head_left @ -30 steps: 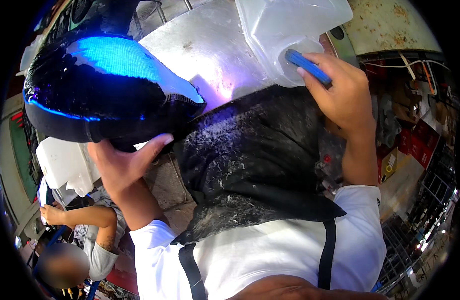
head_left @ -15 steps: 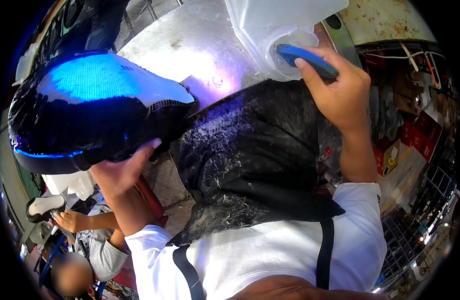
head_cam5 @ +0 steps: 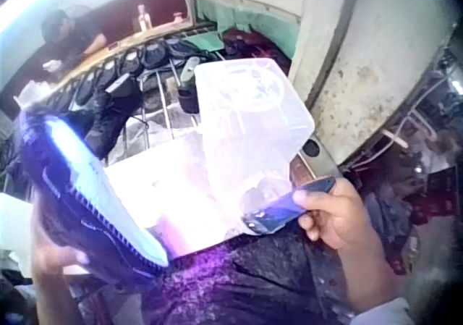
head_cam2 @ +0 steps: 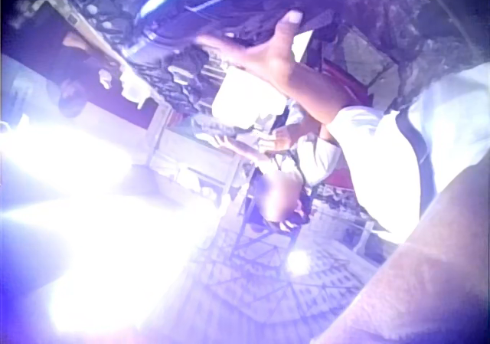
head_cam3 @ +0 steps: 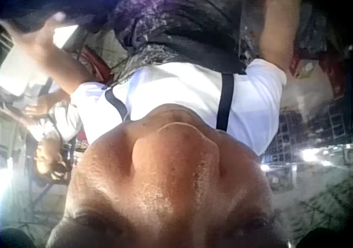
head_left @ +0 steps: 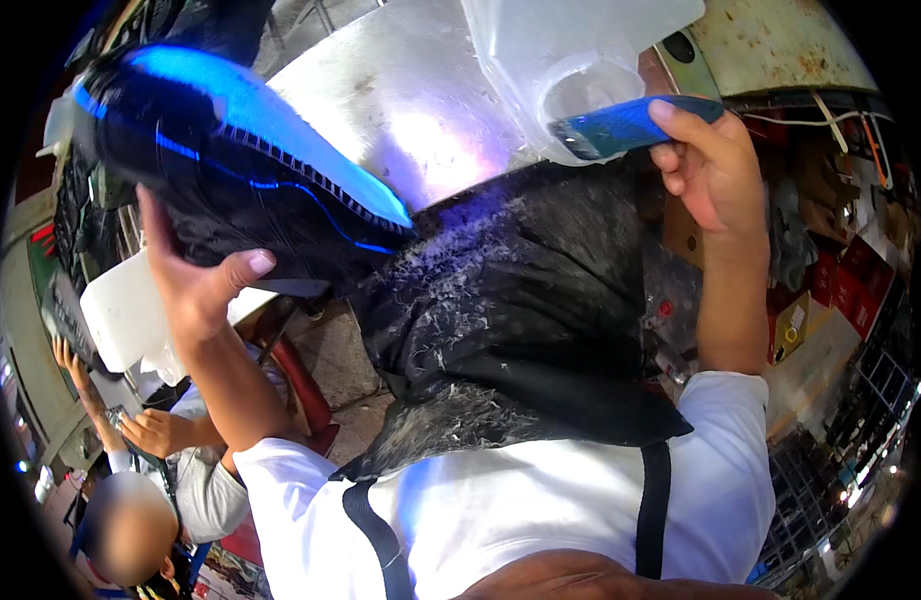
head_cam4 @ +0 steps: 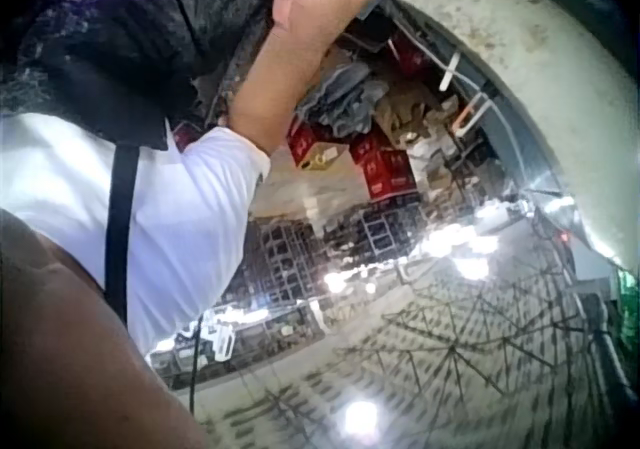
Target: The person applies a clear liquid adhesive to the edges and seams of a black shoe using a small blue brush, then places the shoe onto a rack with other shoes.
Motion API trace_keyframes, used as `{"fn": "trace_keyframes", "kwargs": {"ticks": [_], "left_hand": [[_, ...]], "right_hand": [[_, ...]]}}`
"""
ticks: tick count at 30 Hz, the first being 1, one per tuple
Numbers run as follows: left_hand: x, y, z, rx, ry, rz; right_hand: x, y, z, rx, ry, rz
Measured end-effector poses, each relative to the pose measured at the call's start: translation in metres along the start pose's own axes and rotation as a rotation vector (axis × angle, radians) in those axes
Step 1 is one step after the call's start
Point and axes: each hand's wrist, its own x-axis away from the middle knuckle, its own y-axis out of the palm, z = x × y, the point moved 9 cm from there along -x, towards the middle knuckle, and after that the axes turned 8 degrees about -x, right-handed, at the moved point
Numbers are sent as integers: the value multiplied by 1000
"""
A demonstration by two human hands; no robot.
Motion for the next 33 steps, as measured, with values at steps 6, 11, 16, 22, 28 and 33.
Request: {"fn": "trace_keyframes", "kwargs": {"ticks": [6, 11, 16, 22, 28, 33], "left_hand": [[-10, 26, -24, 318, -290, -169], [6, 50, -38, 560, -367, -238], [13, 84, -20, 676, -369, -332], [22, 88, -6, 659, -362, -308], [16, 93, -4, 637, -373, -391], [5, 92, -7, 605, -323, -494]], "right_hand": [[20, -14, 0, -73, -72, 0], [33, 93, 21, -606, -49, -372], [28, 138, 14, -524, -324, -536], [94, 124, -20, -45, -627, -897], [69, 122, -64, 206, -792, -872], [66, 152, -85, 499, -1025, -1055]]}}
